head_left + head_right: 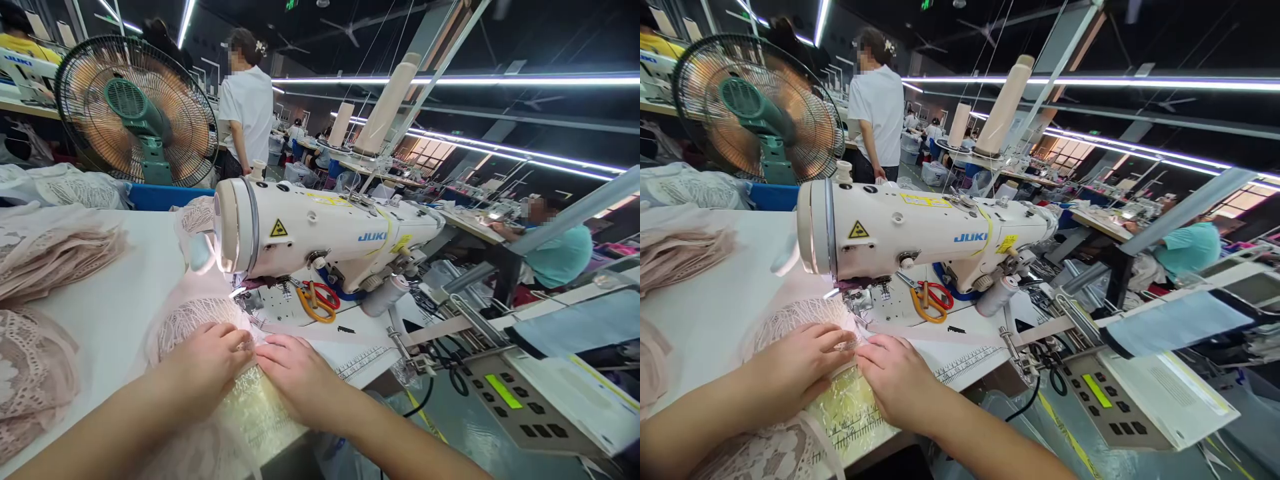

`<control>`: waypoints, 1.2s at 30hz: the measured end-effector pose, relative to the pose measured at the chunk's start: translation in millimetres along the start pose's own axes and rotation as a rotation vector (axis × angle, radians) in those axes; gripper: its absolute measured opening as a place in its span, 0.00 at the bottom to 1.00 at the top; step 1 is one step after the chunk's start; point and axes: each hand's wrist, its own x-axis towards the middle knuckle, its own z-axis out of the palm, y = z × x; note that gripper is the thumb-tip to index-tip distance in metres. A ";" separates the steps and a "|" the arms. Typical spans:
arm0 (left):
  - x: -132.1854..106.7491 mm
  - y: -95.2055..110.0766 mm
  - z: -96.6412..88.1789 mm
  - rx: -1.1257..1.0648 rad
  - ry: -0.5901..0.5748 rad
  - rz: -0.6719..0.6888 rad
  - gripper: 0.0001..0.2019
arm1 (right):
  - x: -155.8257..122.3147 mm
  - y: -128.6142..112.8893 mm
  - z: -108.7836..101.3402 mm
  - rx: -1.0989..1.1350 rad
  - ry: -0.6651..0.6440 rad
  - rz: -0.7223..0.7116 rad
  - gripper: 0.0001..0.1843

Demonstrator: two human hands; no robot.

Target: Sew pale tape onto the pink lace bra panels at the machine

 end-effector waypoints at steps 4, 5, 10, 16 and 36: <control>0.4 -9.1 3.6 0.065 0.073 0.046 0.16 | 4.4 -3.2 4.6 0.009 -0.001 0.011 0.24; 0.6 -11.7 3.8 0.072 0.093 0.044 0.15 | 5.9 -4.1 5.7 0.008 -0.004 0.018 0.24; 2.7 -25.5 5.7 0.072 0.133 0.081 0.14 | 16.0 -6.7 9.8 -0.021 0.021 0.049 0.25; 4.0 -43.0 11.2 0.079 0.198 0.086 0.15 | 35.4 -10.2 1.7 -0.064 -0.038 0.096 0.21; 3.2 -44.0 2.1 0.107 0.273 0.026 0.14 | 45.3 -9.1 3.3 0.014 -0.004 0.139 0.17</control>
